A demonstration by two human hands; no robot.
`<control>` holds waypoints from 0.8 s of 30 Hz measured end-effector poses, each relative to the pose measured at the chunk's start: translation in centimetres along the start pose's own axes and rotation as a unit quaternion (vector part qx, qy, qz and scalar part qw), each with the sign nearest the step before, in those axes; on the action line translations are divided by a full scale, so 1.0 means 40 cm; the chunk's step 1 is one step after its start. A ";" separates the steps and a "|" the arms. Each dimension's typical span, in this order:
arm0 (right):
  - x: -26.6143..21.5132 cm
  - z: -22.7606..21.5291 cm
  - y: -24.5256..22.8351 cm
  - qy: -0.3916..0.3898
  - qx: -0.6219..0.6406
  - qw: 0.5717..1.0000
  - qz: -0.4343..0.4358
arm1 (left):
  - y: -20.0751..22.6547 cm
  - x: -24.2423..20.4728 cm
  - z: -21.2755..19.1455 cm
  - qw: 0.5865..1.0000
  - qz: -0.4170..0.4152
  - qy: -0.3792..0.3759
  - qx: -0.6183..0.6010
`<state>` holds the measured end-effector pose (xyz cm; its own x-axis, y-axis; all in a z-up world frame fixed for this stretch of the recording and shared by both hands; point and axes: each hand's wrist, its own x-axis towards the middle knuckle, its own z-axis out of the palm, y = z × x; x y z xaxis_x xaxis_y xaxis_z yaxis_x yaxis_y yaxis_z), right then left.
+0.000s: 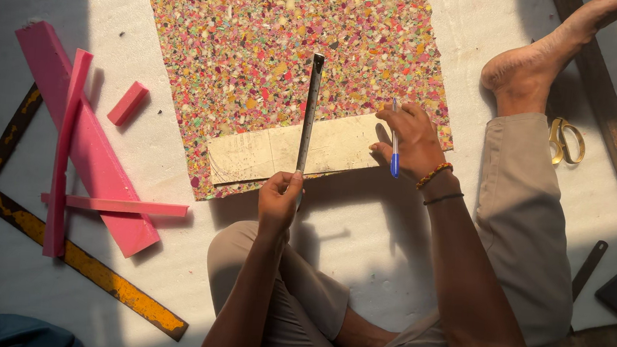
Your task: The person measures and marks a rectangular piece of foam using a ruler and pen, then cuts it into smaller pieces using scissors. They also draw a curved line on one of the cut pieces.
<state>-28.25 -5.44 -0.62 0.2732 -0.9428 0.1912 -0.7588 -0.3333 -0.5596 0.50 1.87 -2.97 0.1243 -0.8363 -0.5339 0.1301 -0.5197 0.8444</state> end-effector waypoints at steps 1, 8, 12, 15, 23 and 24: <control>-0.013 -0.004 -0.003 0.000 -0.021 1.000 0.006 | -0.010 0.006 0.014 1.000 0.018 0.010 -0.005; -0.106 -0.014 -0.058 0.012 0.016 0.999 0.039 | 0.099 0.132 0.093 0.981 0.046 0.077 0.171; -0.153 -0.021 -0.104 -0.014 -0.018 0.999 0.041 | 0.154 0.159 0.116 0.948 0.188 0.088 0.241; -0.151 -0.013 -0.124 0.000 -0.051 0.996 0.069 | 0.170 0.152 0.114 0.967 0.109 0.064 0.219; -0.076 0.096 -0.204 0.136 -0.127 0.976 0.113 | 0.162 0.074 0.035 0.924 0.181 0.048 0.335; -0.063 0.113 -0.212 0.138 -0.086 0.979 0.126 | 0.157 0.068 0.026 0.924 0.165 0.056 0.341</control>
<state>-19.83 -0.22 -0.02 -0.0880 -0.9534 0.2885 -0.8766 -0.0634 -0.4770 0.65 -3.86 0.91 0.1528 -0.9652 -0.2120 -0.5791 -0.2613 0.7723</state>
